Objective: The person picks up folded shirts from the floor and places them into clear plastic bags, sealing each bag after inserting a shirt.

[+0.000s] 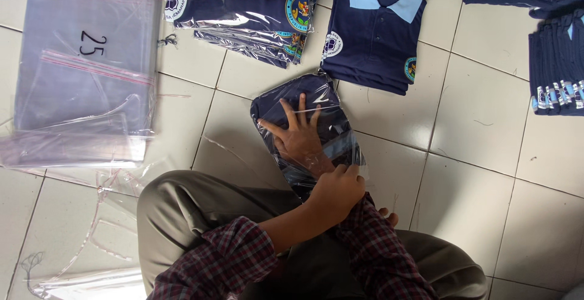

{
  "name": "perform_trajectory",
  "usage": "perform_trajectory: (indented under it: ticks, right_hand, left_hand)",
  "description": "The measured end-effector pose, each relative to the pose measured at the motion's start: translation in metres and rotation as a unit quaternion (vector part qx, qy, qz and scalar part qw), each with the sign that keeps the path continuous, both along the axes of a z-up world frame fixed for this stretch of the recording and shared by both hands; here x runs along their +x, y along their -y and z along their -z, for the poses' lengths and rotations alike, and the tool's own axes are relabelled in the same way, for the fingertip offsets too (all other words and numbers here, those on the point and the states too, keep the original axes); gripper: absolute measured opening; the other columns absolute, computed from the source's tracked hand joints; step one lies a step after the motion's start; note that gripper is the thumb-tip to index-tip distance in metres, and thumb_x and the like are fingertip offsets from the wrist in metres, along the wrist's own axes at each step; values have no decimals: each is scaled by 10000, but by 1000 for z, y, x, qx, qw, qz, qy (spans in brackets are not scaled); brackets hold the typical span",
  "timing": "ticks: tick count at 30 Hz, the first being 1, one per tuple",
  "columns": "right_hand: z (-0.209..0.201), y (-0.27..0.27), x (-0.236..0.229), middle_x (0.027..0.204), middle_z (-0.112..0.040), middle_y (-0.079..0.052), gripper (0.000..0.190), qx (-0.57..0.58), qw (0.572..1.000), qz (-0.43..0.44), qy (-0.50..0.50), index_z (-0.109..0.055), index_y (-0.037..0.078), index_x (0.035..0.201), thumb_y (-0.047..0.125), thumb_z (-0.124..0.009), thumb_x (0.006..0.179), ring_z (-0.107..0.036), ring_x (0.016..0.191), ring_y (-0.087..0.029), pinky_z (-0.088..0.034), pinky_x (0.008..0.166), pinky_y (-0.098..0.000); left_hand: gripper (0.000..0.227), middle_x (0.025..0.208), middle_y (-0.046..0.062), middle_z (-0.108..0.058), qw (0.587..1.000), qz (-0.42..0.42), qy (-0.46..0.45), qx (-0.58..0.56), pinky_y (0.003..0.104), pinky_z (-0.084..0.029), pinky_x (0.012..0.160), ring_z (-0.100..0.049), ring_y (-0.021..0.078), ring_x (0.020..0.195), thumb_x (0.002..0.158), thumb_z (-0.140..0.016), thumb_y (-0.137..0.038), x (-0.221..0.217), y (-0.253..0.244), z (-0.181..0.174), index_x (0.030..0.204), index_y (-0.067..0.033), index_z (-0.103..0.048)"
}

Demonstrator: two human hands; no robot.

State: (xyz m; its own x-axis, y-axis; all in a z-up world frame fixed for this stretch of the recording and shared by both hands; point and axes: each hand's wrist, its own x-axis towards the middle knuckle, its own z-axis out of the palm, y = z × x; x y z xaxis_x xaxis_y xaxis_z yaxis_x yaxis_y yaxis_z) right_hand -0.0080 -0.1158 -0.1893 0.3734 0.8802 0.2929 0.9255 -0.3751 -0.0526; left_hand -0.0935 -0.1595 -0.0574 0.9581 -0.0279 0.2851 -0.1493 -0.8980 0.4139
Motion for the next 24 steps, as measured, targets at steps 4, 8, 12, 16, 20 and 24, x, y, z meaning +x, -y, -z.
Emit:
perform_trajectory:
  ticks: [4, 8, 12, 16, 20, 24]
  right_hand:
    - [-17, -4, -5, 1630, -363, -167, 640, 1, 999, 18, -42, -462, 623, 1443, 286, -535, 904, -171, 1482, -650, -182, 985, -906]
    - [-18, -2, -3, 1661, -311, -169, 552, -18, 999, 10, -50, -499, 596, 1420, 354, -529, 924, -153, 1488, -654, -165, 997, -904]
    - [-4, 13, 4, 1691, -295, -116, 506, 5, 1000, -19, 5, -432, 542, 1519, 467, -423, 1018, -239, 1516, -549, -230, 1092, -792]
    - [13, 69, 9, 1688, -292, -94, 504, 37, 999, -33, 2, -352, 454, 1597, 499, -254, 1105, -390, 1457, -431, -311, 1122, -653]
    - [9, 144, 0, 1650, -370, -77, 614, -115, 992, -15, 53, -347, 392, 1574, 663, -191, 1046, -379, 1495, -342, -246, 1221, -533]
    - [-37, 210, -4, 1485, -574, -102, 660, -616, 781, -62, -85, -658, 215, 1348, 675, -338, 1000, -494, 1402, -330, -164, 1266, -583]
  left_hand:
    - [204, 809, 95, -570, 1000, -2, 0, -9, 284, -481, 430, -642, 260, 715, 724, -765, 21, 3, -4, -1, 688, -77, -589]
    - [224, 779, 72, -550, 1000, -10, 11, 0, 266, -472, 439, -630, 245, 688, 736, -739, 44, 2, -5, 2, 684, -94, -571]
    - [186, 792, 51, -559, 1000, -16, 10, 1, 270, -487, 428, -636, 223, 674, 741, -738, 11, 3, 2, 22, 735, -109, -596]
    - [114, 822, 63, -584, 998, 10, 6, -54, 365, -530, 425, -657, 260, 669, 762, -725, -47, 8, -1, 38, 814, -63, -625]
    - [124, 953, 176, -600, 998, -11, 18, -62, 529, -469, 656, -632, 387, 794, 865, -576, -84, 4, 13, 62, 962, -32, -633]
    - [41, 936, 57, -631, 1000, 12, -26, 1, 286, -550, 493, -685, 224, 800, 914, -688, -122, -14, 19, 66, 934, -90, -671]
